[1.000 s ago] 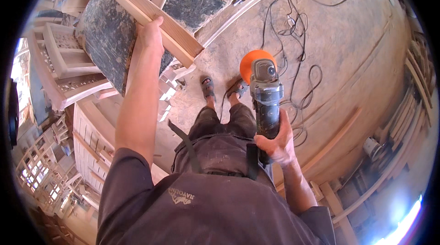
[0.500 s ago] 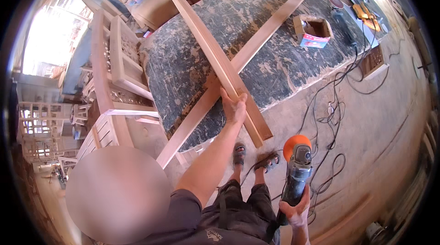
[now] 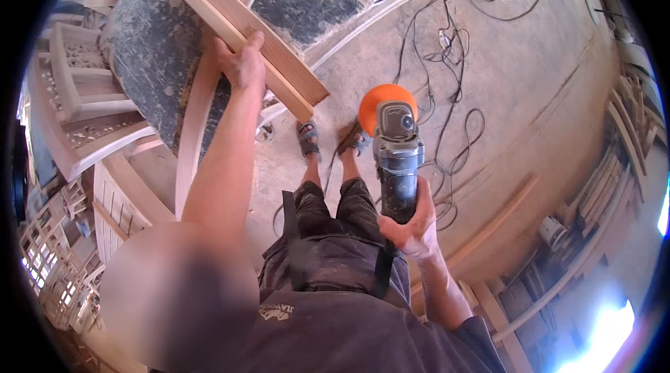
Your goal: The person sands a wooden piece using a handheld angle grinder with a sanding disc. They apply glue to a joint, insert a small wooden block, and continue sanding the edges and surfaces of the wood. The person then places the finished piece on a stack of similar wooden components.
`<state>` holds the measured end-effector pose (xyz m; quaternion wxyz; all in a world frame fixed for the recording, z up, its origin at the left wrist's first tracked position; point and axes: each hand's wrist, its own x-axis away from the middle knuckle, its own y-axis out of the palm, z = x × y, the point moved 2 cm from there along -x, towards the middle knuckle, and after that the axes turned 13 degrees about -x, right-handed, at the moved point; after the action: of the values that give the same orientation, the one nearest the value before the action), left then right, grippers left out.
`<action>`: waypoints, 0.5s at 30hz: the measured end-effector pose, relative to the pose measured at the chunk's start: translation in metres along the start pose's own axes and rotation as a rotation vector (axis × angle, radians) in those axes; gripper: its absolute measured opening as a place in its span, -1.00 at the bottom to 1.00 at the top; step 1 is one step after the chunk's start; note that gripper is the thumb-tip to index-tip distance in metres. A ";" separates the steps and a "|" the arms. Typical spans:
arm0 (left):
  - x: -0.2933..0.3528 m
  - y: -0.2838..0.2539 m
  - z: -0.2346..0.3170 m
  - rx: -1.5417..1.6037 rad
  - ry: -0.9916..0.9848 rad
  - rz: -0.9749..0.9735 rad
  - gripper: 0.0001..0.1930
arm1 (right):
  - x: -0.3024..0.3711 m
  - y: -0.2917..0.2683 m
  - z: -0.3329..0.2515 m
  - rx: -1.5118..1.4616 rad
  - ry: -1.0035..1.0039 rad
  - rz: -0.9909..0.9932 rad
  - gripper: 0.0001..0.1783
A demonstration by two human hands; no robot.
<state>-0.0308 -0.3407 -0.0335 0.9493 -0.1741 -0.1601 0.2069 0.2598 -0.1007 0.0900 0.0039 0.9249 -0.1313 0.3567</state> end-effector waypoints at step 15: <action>-0.009 0.001 -0.013 0.196 0.132 -0.008 -0.36 | -0.021 0.030 -0.018 0.238 -0.077 -0.088 -0.16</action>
<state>-0.0339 -0.3474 -0.0479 0.9711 -0.0933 -0.0771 0.2060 0.2257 -0.1230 0.0873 -0.0952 0.9367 -0.0475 0.3336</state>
